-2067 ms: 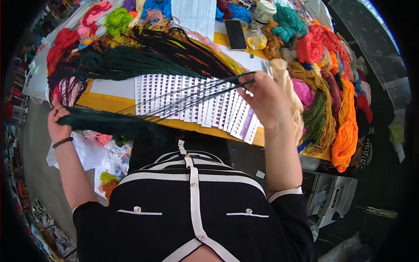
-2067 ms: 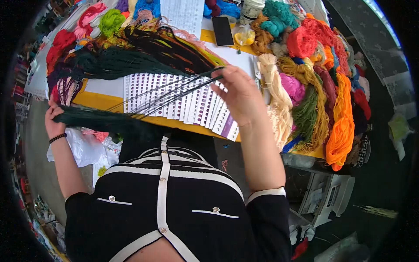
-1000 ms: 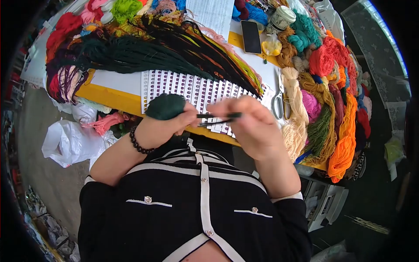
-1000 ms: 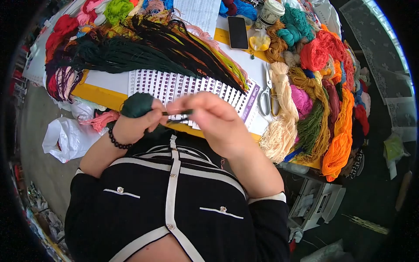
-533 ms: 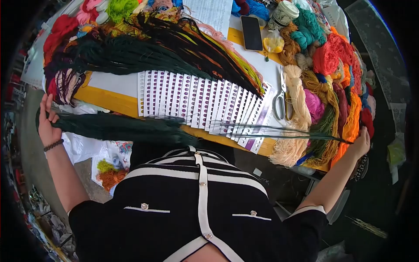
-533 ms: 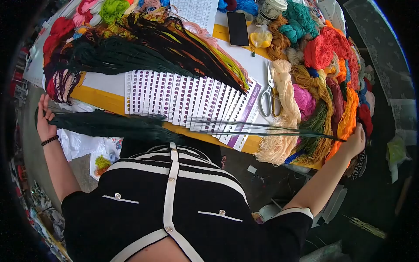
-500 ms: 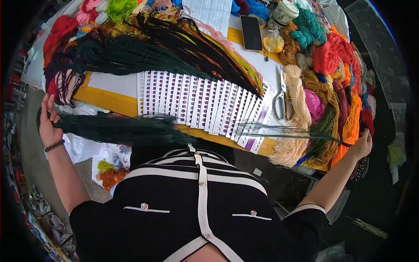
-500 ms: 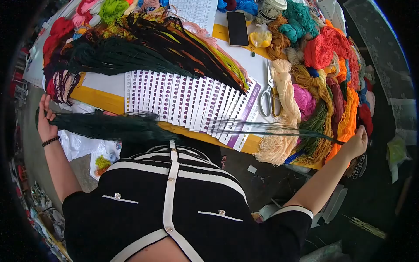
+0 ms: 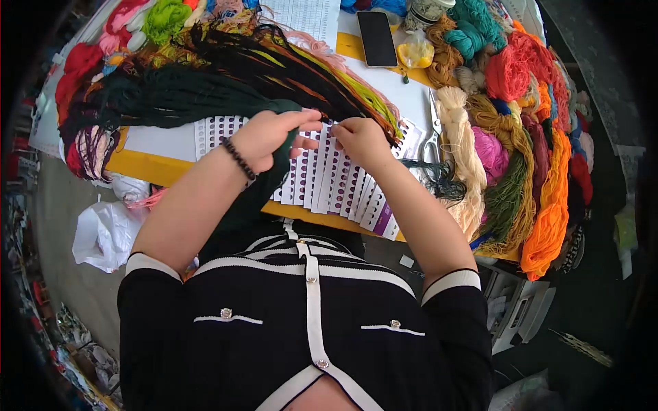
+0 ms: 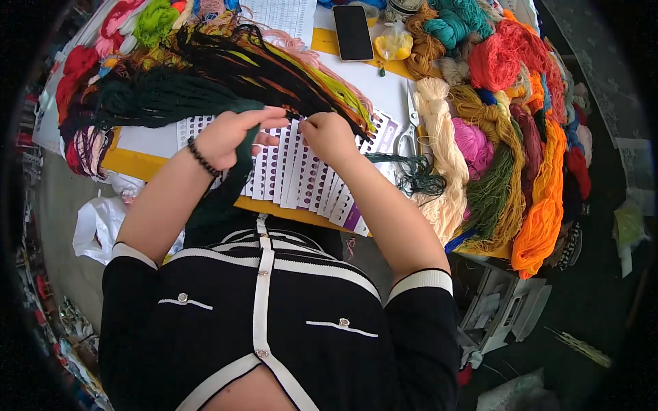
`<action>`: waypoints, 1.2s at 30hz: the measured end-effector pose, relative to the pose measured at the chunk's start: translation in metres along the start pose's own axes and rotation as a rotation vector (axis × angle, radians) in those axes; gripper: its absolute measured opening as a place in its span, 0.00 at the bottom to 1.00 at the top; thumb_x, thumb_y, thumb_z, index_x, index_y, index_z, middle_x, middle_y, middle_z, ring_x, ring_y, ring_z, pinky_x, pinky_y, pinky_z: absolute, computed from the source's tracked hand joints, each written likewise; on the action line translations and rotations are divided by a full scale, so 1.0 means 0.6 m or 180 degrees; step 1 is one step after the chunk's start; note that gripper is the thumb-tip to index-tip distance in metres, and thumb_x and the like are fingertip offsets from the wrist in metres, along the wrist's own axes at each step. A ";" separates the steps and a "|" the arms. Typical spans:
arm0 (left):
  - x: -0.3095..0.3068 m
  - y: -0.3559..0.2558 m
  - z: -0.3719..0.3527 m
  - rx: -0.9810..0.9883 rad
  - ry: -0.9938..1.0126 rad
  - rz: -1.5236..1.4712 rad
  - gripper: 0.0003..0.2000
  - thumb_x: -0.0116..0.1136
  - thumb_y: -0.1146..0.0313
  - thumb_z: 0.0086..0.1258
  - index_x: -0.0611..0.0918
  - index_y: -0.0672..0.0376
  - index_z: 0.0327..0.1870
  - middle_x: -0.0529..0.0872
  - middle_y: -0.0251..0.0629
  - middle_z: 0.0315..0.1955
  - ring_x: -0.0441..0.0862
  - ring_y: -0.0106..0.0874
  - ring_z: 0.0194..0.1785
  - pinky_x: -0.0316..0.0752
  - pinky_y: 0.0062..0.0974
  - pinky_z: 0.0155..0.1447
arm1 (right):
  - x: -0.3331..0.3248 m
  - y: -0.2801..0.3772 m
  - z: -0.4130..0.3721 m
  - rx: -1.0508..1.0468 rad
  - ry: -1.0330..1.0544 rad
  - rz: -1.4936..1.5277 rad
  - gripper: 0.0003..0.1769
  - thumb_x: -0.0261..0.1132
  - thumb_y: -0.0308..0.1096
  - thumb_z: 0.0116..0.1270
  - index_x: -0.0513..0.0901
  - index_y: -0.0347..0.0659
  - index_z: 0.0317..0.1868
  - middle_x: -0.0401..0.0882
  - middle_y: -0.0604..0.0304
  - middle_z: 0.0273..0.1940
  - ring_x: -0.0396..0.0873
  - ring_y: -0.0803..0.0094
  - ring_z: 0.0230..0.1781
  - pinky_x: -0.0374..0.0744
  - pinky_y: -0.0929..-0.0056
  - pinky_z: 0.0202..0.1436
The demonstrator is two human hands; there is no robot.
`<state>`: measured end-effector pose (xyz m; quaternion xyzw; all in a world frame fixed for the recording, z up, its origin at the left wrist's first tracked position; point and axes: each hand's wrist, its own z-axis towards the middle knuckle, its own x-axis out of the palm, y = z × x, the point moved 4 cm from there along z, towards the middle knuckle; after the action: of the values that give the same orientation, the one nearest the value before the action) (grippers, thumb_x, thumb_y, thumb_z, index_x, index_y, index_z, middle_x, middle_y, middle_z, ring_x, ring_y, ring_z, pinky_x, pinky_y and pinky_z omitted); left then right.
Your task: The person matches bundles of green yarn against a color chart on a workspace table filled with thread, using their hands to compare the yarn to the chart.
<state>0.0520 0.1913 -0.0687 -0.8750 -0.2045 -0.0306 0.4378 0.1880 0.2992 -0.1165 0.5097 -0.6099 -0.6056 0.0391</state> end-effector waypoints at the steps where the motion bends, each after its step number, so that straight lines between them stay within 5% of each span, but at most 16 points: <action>1: -0.001 0.007 0.020 -0.0155 0.0009 0.0004 0.18 0.49 0.61 0.71 0.76 0.61 0.57 0.80 0.39 0.53 0.79 0.23 0.43 0.71 0.14 0.38 | 0.006 -0.006 0.008 0.0002 -0.0002 0.0015 0.13 0.59 0.37 0.65 0.84 0.35 0.35 0.80 0.59 0.22 0.76 0.76 0.20 0.75 0.76 0.27; 6: -0.016 0.026 0.075 -0.0556 -0.0061 -0.0218 0.19 0.50 0.61 0.70 0.74 0.62 0.57 0.80 0.43 0.51 0.81 0.27 0.45 0.74 0.19 0.39 | 0.010 -0.014 0.021 0.0411 0.0365 0.0504 0.14 0.58 0.36 0.66 0.83 0.33 0.33 0.79 0.62 0.22 0.74 0.77 0.19 0.73 0.78 0.23; 10: 0.009 0.036 0.086 0.0293 -0.0200 -0.0180 0.12 0.57 0.70 0.65 0.74 0.61 0.47 0.80 0.36 0.34 0.79 0.26 0.35 0.74 0.21 0.38 | 0.007 -0.018 0.025 0.0556 0.0402 0.1025 0.13 0.58 0.36 0.65 0.83 0.34 0.32 0.78 0.63 0.21 0.73 0.77 0.18 0.70 0.78 0.20; 15: 0.016 0.037 0.109 0.0678 -0.0449 0.0723 0.13 0.56 0.75 0.62 0.74 0.64 0.47 0.78 0.35 0.33 0.77 0.22 0.33 0.72 0.19 0.35 | -0.004 -0.020 0.019 0.1287 0.0471 0.1718 0.12 0.59 0.37 0.64 0.81 0.38 0.28 0.76 0.65 0.20 0.71 0.80 0.16 0.65 0.81 0.18; 23: 0.011 0.041 0.117 0.0651 -0.0643 0.1141 0.14 0.58 0.76 0.59 0.75 0.64 0.46 0.80 0.34 0.32 0.76 0.22 0.29 0.72 0.18 0.34 | 0.003 -0.013 0.025 0.0231 0.0373 0.0416 0.15 0.56 0.39 0.69 0.79 0.37 0.30 0.78 0.63 0.22 0.73 0.78 0.20 0.73 0.79 0.27; 26: 0.001 0.025 0.118 0.1139 -0.0658 0.2068 0.12 0.57 0.74 0.60 0.74 0.63 0.45 0.80 0.33 0.28 0.77 0.23 0.27 0.73 0.22 0.31 | 0.008 -0.026 0.019 0.0487 0.0053 0.1091 0.12 0.55 0.39 0.69 0.77 0.37 0.38 0.79 0.62 0.25 0.74 0.78 0.22 0.73 0.78 0.27; 28: -0.010 0.004 0.103 0.2101 -0.0962 0.2678 0.12 0.57 0.75 0.58 0.74 0.62 0.44 0.81 0.33 0.30 0.78 0.24 0.30 0.75 0.22 0.36 | 0.008 -0.029 0.016 0.0480 0.0006 0.1111 0.12 0.55 0.39 0.69 0.76 0.38 0.41 0.79 0.62 0.25 0.74 0.78 0.22 0.73 0.79 0.27; 29: -0.014 0.013 0.109 0.1631 -0.0537 0.1092 0.11 0.58 0.76 0.60 0.75 0.61 0.44 0.82 0.34 0.32 0.80 0.25 0.35 0.75 0.21 0.41 | 0.008 -0.030 0.015 0.0476 -0.0056 0.1136 0.12 0.55 0.38 0.69 0.74 0.38 0.43 0.79 0.62 0.25 0.75 0.79 0.23 0.73 0.80 0.27; 30: -0.007 0.007 0.099 0.1620 -0.0521 0.1105 0.11 0.58 0.76 0.60 0.75 0.61 0.44 0.82 0.34 0.32 0.80 0.25 0.35 0.75 0.21 0.41 | 0.009 -0.031 0.013 0.0490 -0.0066 0.1151 0.12 0.55 0.38 0.69 0.74 0.38 0.43 0.79 0.62 0.25 0.75 0.79 0.23 0.73 0.80 0.27; 32: 0.012 0.006 0.080 0.0641 0.0063 -0.1127 0.10 0.59 0.75 0.62 0.75 0.61 0.44 0.82 0.33 0.34 0.80 0.24 0.39 0.74 0.19 0.44 | 0.007 -0.028 0.012 0.0415 -0.0122 0.0932 0.09 0.55 0.37 0.70 0.74 0.40 0.43 0.78 0.64 0.26 0.75 0.80 0.25 0.72 0.81 0.28; 36: 0.012 0.018 0.093 0.0871 0.0217 -0.0626 0.10 0.57 0.76 0.65 0.75 0.61 0.45 0.83 0.36 0.40 0.80 0.21 0.37 0.74 0.18 0.40 | 0.004 -0.035 0.008 0.0686 -0.0079 0.2172 0.07 0.54 0.33 0.70 0.74 0.41 0.43 0.77 0.66 0.28 0.76 0.80 0.27 0.73 0.82 0.29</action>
<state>0.0555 0.2313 -0.1094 -0.7814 -0.2764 -0.0748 0.5545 0.1956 0.3061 -0.1355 0.2705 -0.8058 -0.4960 0.1776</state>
